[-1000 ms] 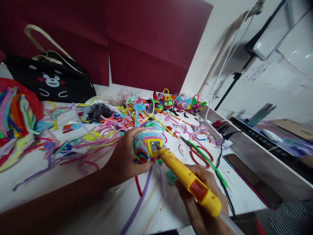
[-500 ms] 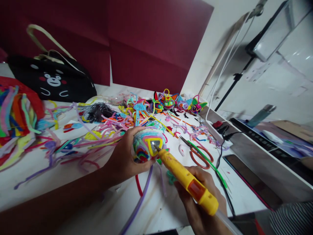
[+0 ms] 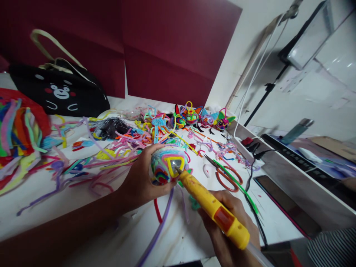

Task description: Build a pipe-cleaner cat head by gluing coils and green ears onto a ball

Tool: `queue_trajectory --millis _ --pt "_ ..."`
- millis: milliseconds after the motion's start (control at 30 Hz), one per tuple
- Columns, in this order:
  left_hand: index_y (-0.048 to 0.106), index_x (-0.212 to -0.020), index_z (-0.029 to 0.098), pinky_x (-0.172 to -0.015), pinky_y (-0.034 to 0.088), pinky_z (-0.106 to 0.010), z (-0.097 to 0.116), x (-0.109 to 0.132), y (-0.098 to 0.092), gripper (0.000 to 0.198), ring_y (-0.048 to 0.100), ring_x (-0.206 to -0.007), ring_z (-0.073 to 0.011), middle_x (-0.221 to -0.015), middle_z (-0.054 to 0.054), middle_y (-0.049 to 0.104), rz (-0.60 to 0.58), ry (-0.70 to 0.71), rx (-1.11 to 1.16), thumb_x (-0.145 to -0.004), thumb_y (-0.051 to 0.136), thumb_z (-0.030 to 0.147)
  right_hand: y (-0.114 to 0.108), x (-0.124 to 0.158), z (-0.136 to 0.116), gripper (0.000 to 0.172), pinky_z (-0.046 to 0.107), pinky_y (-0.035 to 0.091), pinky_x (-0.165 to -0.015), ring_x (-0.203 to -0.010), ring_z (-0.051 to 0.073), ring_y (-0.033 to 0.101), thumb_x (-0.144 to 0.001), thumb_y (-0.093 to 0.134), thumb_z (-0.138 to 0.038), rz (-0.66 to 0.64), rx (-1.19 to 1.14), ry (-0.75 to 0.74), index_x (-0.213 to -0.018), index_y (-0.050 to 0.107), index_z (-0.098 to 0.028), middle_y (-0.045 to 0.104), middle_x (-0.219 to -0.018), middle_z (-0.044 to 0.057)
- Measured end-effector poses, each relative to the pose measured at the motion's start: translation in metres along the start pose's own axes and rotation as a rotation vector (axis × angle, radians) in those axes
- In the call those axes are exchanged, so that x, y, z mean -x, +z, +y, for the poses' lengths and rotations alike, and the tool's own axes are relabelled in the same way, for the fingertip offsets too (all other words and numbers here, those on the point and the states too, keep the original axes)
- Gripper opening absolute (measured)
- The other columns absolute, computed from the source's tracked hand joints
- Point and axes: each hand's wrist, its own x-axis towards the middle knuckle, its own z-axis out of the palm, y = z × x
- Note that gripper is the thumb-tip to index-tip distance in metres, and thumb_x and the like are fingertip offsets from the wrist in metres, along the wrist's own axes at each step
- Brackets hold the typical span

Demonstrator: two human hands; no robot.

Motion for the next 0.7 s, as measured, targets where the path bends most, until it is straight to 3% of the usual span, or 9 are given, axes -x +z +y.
queue_trajectory --millis 267,400,533,633,700 --pt "0.043 -0.136 0.022 -0.099 0.054 -0.041 0.005 -0.001 -0.001 0.076 0.064 -0.117 -0.0292 -0.130 -0.012 0.062 -0.013 -0.022 0.022 -0.070 0.079 0.033 0.002 0.003 0.002 0.013 0.031 0.053 -0.056 -0.059 0.019 0.064 -0.093 0.064 -0.033 0.017 -0.048 0.043 -0.104 0.062 -0.027 0.067 -0.079 0.001" --pt "0.043 -0.136 0.022 -0.100 0.054 -0.042 0.003 0.000 -0.002 0.078 0.064 -0.118 -0.0301 -0.129 -0.012 0.062 -0.033 -0.037 0.023 -0.068 0.081 0.034 0.000 0.004 0.000 0.018 0.028 0.054 -0.060 -0.071 0.019 0.069 -0.091 0.067 -0.030 0.057 -0.161 0.117 -0.109 0.064 -0.028 0.071 -0.089 0.002" --pt "0.043 -0.136 0.022 -0.101 0.054 -0.044 0.004 -0.001 -0.003 0.081 0.064 -0.121 -0.0323 -0.132 -0.013 0.060 -0.066 -0.107 0.055 -0.067 0.082 0.037 -0.013 -0.003 0.003 0.022 0.025 0.053 -0.059 -0.077 0.019 0.068 -0.087 0.074 -0.032 -0.012 -0.462 0.381 -0.107 0.069 -0.025 0.071 -0.094 0.005" --pt "0.044 -0.135 0.023 -0.099 0.055 -0.045 0.004 -0.003 -0.003 0.082 0.062 -0.123 -0.0341 -0.133 -0.013 0.060 -0.065 -0.181 0.083 -0.065 0.083 0.039 -0.025 -0.020 0.014 0.027 0.022 0.038 -0.044 -0.056 0.013 0.055 -0.083 0.077 -0.043 -0.124 -0.784 0.659 -0.090 0.071 -0.018 0.063 -0.070 0.003" --pt "0.045 -0.135 0.023 -0.099 0.055 -0.047 0.002 -0.004 -0.002 0.082 0.062 -0.123 -0.0350 -0.133 -0.013 0.060 -0.047 -0.214 0.085 -0.064 0.083 0.039 -0.032 -0.036 0.025 0.032 0.022 0.035 -0.043 -0.050 0.011 0.049 -0.075 0.083 -0.044 -0.149 -0.919 0.747 -0.077 0.069 -0.015 0.057 -0.060 0.001"
